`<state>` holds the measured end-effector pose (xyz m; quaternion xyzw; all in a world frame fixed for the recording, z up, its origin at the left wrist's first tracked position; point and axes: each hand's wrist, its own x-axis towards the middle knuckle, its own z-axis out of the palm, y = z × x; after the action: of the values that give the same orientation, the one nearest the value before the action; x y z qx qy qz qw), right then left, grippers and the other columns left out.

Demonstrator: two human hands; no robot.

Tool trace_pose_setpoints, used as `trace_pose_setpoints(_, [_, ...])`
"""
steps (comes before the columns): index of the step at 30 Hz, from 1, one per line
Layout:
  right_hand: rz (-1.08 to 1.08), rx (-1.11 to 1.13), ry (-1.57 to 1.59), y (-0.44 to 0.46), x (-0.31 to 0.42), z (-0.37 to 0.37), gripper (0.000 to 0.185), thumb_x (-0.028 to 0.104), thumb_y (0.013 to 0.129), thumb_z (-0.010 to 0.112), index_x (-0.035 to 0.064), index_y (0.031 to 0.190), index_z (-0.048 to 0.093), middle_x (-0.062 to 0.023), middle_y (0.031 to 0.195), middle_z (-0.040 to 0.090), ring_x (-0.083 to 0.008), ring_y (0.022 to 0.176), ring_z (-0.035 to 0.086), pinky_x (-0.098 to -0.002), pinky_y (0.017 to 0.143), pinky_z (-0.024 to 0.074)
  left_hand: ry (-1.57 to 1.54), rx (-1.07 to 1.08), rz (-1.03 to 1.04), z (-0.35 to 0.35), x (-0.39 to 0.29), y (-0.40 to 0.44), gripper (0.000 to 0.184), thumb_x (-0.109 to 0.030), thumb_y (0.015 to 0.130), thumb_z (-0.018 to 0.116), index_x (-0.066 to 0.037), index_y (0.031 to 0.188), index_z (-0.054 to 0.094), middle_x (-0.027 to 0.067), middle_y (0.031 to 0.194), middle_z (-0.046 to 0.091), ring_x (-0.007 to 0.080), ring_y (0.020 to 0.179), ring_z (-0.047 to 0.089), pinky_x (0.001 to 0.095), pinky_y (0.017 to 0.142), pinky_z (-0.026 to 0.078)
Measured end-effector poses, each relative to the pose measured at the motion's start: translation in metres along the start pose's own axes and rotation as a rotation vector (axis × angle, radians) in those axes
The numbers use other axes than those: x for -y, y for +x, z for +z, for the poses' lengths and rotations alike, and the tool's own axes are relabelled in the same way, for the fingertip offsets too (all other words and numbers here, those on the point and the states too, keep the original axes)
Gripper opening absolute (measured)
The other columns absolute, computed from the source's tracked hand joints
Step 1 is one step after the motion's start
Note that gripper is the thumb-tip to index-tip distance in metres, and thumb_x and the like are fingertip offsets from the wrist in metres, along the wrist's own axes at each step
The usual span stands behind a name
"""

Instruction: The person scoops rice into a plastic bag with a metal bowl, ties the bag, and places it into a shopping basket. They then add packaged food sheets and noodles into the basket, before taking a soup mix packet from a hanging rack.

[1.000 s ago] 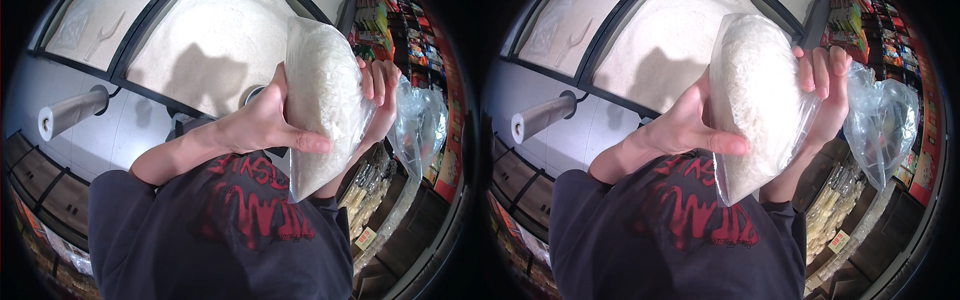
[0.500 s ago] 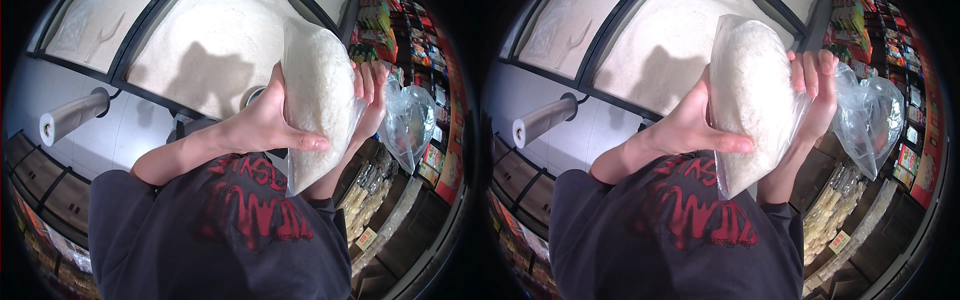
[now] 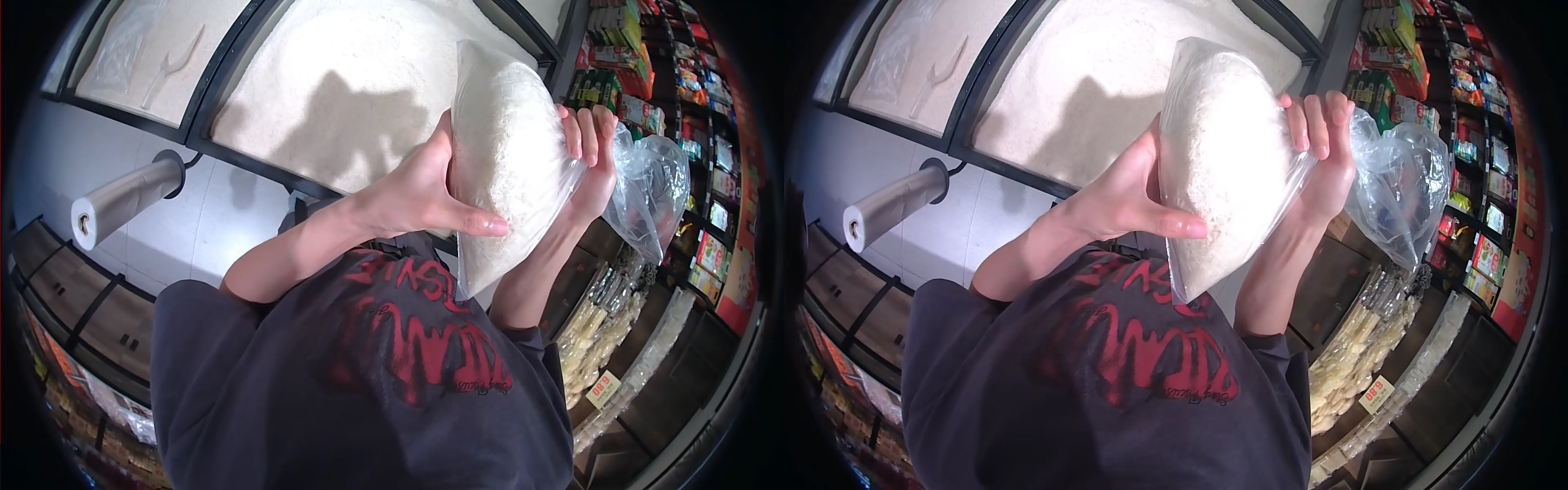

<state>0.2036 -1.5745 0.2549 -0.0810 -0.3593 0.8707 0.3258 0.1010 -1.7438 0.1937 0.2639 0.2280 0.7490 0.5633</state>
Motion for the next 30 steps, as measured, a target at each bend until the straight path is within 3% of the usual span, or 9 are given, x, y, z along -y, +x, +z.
trace_pose_setpoints(5, [0.018, 0.008, 0.032, 0.004, -0.008, -0.008, 0.031, 0.020, 0.111, 0.033, 0.0110, 0.087, 0.051, 0.0030, 0.062, 0.038, -0.0135, 0.066, 0.043, -0.0374, 0.102, 0.0396, -0.153, 0.035, 0.023, -0.009, 0.004, 0.002, 0.096, -0.030, 0.088, 0.079, 0.001, 0.152, 0.015, 0.0126, 0.144, 0.042, 0.0220, 0.136, 0.043, 0.0385, 0.112, 0.039])
trace_pose_setpoints(7, [0.024, -0.101, 0.033, 0.010, -0.023, -0.015, 0.032, 0.022, 0.111, 0.033, 0.0107, 0.087, 0.051, 0.0017, 0.063, 0.041, -0.0167, 0.077, 0.052, -0.0387, 0.109, 0.0361, -0.618, -0.128, -0.225, -0.020, 0.001, 0.008, 0.064, -0.040, 0.105, 0.050, -0.002, 0.151, 0.027, 0.0094, 0.144, 0.047, 0.0209, 0.133, 0.048, 0.0408, 0.111, 0.043])
trace_pose_setpoints(10, [0.126, -0.473, -0.035, 0.029, -0.063, -0.025, 0.031, 0.033, 0.108, 0.041, 0.0087, 0.097, 0.056, -0.0084, 0.085, 0.062, -0.0242, 0.097, 0.061, -0.0429, 0.103, 0.0465, -0.377, -0.467, -0.248, -0.045, 0.030, 0.023, 0.054, -0.041, 0.110, 0.025, -0.003, 0.147, 0.037, 0.0098, 0.142, 0.052, 0.0215, 0.129, 0.054, 0.0437, 0.108, 0.047])
trace_pose_setpoints(14, [0.706, -0.479, -0.067, 0.052, -0.116, -0.100, 0.050, 0.048, 0.099, 0.056, 0.0047, 0.124, 0.056, -0.0145, 0.121, 0.064, -0.0295, 0.110, 0.064, -0.0468, 0.095, 0.0543, -0.357, -0.628, -0.260, -0.098, 0.060, 0.038, 0.048, -0.033, 0.111, 0.024, -0.003, 0.145, 0.039, 0.0128, 0.141, 0.054, 0.0242, 0.127, 0.057, 0.0439, 0.105, 0.051])
trace_pose_setpoints(17, [0.742, -0.429, -0.132, 0.029, -0.157, -0.116, 0.060, 0.045, 0.097, 0.059, 0.0007, 0.137, 0.051, -0.0174, 0.132, 0.060, -0.0271, 0.122, 0.061, -0.0426, 0.096, 0.0557, -0.489, -0.720, -0.191, -0.164, 0.097, 0.041, 0.040, -0.020, 0.109, 0.026, -0.008, 0.146, 0.036, 0.0166, 0.140, 0.052, 0.0271, 0.125, 0.058, 0.0455, 0.099, 0.056])
trace_pose_setpoints(20, [0.772, -0.454, -0.100, -0.002, -0.192, -0.134, 0.052, 0.025, 0.094, 0.067, -0.0021, 0.136, 0.050, -0.0161, 0.130, 0.060, -0.0263, 0.117, 0.062, -0.0423, 0.093, 0.0575, -0.285, -1.076, -0.102, -0.167, 0.115, 0.042, 0.041, -0.006, 0.105, 0.034, -0.010, 0.145, 0.029, 0.0191, 0.142, 0.047, 0.0306, 0.125, 0.058, 0.0481, 0.094, 0.058])
trace_pose_setpoints(21, [0.783, -0.462, -0.132, -0.012, -0.210, -0.150, 0.048, 0.016, 0.094, 0.067, -0.0027, 0.135, 0.049, -0.0156, 0.128, 0.060, -0.0264, 0.115, 0.063, -0.0431, 0.092, 0.0583, -0.186, -1.074, -0.144, -0.192, 0.137, 0.032, 0.053, 0.006, 0.097, 0.044, -0.011, 0.143, 0.025, 0.0198, 0.141, 0.044, 0.0333, 0.123, 0.058, 0.0471, 0.092, 0.060])
trace_pose_setpoints(25, [0.798, -0.659, -0.237, -0.063, -0.269, -0.215, 0.037, 0.001, 0.094, 0.060, -0.0055, 0.129, 0.052, -0.0159, 0.119, 0.061, -0.0257, 0.106, 0.065, -0.0424, 0.089, 0.0588, 0.200, -0.958, -0.482, -0.214, 0.163, -0.005, 0.066, 0.007, 0.086, 0.057, -0.010, 0.143, 0.027, 0.0185, 0.138, 0.046, 0.0348, 0.115, 0.060, 0.0445, 0.088, 0.061])
trace_pose_setpoints(30, [0.696, -0.761, -0.333, -0.092, -0.252, -0.233, 0.039, -0.008, 0.092, 0.057, -0.0035, 0.131, 0.050, -0.0184, 0.114, 0.063, -0.0248, 0.095, 0.067, -0.0350, 0.077, 0.0586, 0.079, -0.846, -0.641, -0.232, 0.139, -0.032, 0.046, 0.004, 0.089, 0.057, -0.004, 0.130, 0.039, 0.0172, 0.120, 0.052, 0.0316, 0.107, 0.063, 0.0478, 0.083, 0.063])
